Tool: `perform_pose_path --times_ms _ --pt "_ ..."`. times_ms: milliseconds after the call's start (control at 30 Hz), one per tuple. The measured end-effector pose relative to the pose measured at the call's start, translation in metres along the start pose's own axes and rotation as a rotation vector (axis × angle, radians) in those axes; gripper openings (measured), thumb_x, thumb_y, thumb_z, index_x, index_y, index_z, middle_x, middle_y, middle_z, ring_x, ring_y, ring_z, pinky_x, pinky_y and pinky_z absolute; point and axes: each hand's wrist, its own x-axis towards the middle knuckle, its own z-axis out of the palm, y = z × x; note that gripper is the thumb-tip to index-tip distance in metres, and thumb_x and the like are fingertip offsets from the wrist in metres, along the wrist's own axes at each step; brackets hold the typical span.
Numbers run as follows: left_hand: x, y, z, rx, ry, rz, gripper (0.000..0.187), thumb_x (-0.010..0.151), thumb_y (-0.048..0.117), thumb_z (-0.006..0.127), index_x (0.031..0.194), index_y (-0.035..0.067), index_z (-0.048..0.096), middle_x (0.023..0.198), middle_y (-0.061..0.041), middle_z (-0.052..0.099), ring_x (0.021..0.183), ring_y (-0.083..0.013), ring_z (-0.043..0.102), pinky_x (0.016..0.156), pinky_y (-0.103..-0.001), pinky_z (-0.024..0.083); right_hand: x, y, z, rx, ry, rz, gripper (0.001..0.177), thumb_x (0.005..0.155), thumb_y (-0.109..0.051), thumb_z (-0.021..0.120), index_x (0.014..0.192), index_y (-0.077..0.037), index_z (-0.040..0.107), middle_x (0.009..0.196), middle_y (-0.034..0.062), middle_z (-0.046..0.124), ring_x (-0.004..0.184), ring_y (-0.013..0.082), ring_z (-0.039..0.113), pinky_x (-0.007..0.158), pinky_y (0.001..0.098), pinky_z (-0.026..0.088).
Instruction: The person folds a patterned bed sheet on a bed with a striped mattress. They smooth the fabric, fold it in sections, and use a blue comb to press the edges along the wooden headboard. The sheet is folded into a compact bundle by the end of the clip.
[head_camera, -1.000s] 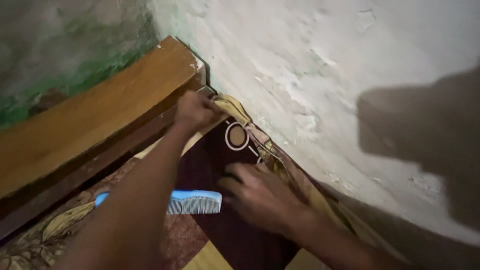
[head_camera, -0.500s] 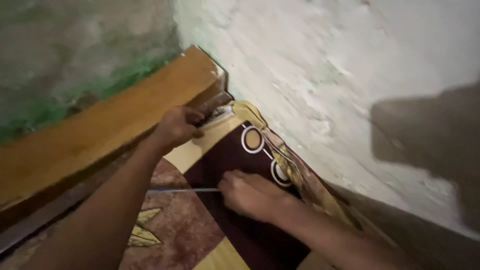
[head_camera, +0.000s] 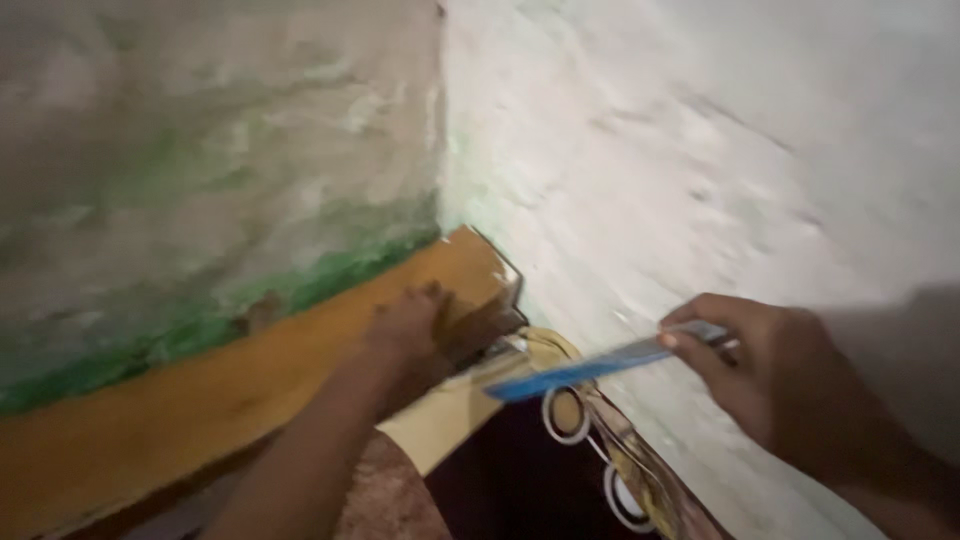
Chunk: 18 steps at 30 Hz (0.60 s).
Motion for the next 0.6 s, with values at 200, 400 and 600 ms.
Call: perform_pose_path --times_ms 200,400,600 --pt "0.025 -0.029 0.008 -0.464 -0.064 -0.246 0.07 0.088 0.051 0.069 0.143 0.009 0.061 0.142 -0.015 0.061 0.126 -0.0309 0.061 0.108 -0.04 0.047 0.011 -0.013 -0.008 0.065 0.149 -0.055 0.023 0.1 -0.026 0.065 0.104 -0.005 0.071 0.055 0.0094 0.062 0.048 0.0145 0.062 0.044 0.0334 0.05" --pt "0.051 -0.049 0.015 0.032 -0.156 -0.177 0.099 0.075 0.036 0.089 0.157 0.025 0.035 0.163 -0.011 0.034 0.15 -0.0288 0.034 0.125 -0.039 0.03 0.033 -0.021 0.009 -0.125 0.051 -0.029 0.024 0.109 -0.017 0.045 0.104 -0.008 0.066 0.066 0.0056 0.068 0.05 0.0198 0.07 0.048 0.031 0.056" --pt "0.078 -0.065 0.031 0.022 -0.201 -0.165 0.114 0.065 0.014 0.089 0.161 0.026 0.031 0.157 -0.011 0.047 0.144 -0.0292 0.047 0.115 -0.041 0.045 0.055 -0.007 0.041 -0.155 0.135 -0.377 0.016 0.093 -0.01 0.056 0.104 -0.001 0.064 0.074 0.0142 0.071 0.054 0.024 0.073 0.048 0.0354 0.06"
